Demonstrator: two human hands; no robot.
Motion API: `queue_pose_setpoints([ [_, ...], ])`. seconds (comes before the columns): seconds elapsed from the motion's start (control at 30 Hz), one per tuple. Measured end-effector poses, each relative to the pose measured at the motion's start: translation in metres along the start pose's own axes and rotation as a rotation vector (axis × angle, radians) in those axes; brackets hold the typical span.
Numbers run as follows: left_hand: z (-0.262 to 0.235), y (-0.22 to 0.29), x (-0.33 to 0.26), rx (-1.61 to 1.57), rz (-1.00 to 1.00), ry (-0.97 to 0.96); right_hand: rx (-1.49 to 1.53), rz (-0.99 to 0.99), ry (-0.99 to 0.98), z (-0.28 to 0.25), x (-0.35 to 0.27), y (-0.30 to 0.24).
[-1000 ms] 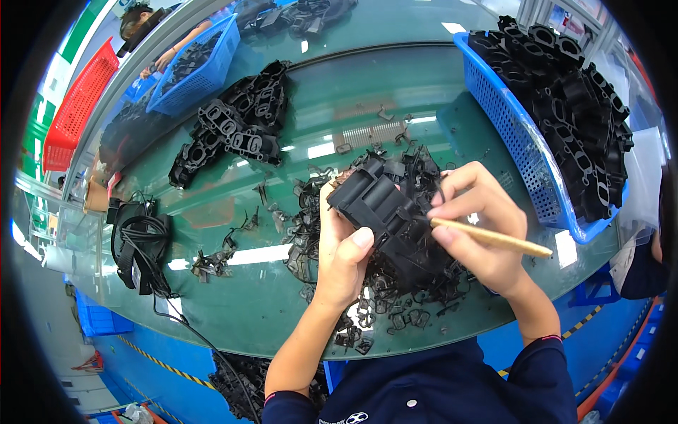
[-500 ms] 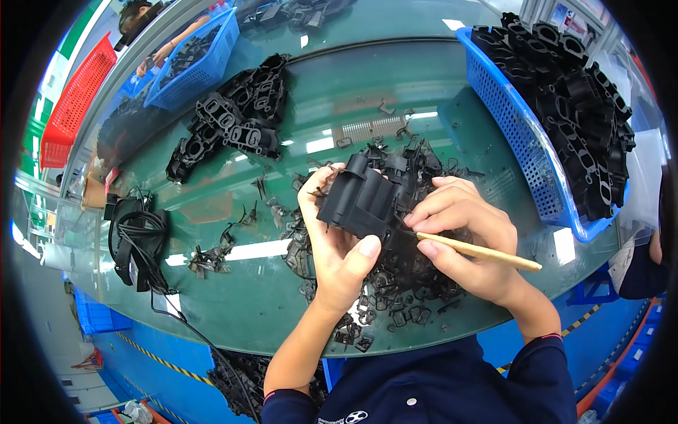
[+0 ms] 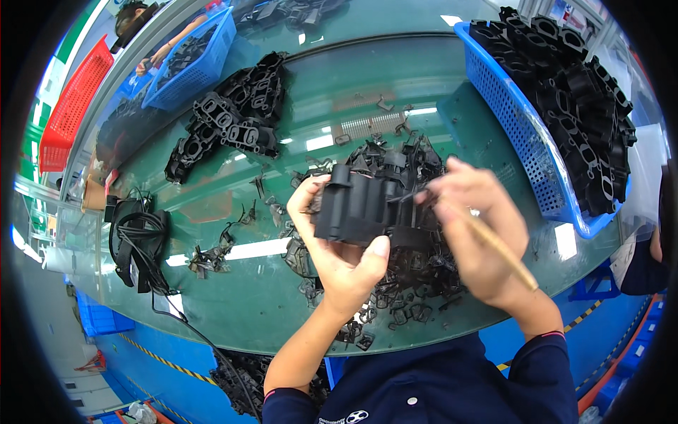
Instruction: Using a handheld deburring tool and scissors to remove excess plastic flash from molded components.
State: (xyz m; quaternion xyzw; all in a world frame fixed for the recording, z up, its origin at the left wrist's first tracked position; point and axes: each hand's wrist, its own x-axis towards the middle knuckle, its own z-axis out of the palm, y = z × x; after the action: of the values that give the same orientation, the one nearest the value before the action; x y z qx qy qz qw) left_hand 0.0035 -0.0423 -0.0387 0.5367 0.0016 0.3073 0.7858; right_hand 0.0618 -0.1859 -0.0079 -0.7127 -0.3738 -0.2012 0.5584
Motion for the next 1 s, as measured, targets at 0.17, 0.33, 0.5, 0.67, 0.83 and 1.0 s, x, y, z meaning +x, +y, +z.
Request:
queue_pose_setpoints([
  [0.17,-0.010,0.009,0.010,-0.124,-0.075,0.086,0.377,0.325,0.265,-0.019,0.013,0.020],
  [0.33,-0.006,0.017,0.016,-0.189,-0.193,0.125,0.241,0.115,0.002,-0.017,0.012,0.019],
  [0.5,-0.004,0.019,0.014,-0.202,-0.250,0.066,0.331,0.079,-0.111,-0.016,0.011,0.015],
  [0.67,0.000,0.019,0.014,-0.134,-0.250,0.081,0.191,-0.088,-0.257,-0.010,0.011,0.008],
  [0.83,0.001,0.018,0.011,-0.066,-0.239,0.110,0.150,-0.095,-0.205,-0.008,0.007,0.009],
  [1.0,-0.003,0.015,0.011,-0.013,-0.181,0.106,0.183,0.022,-0.056,-0.008,0.001,0.007],
])
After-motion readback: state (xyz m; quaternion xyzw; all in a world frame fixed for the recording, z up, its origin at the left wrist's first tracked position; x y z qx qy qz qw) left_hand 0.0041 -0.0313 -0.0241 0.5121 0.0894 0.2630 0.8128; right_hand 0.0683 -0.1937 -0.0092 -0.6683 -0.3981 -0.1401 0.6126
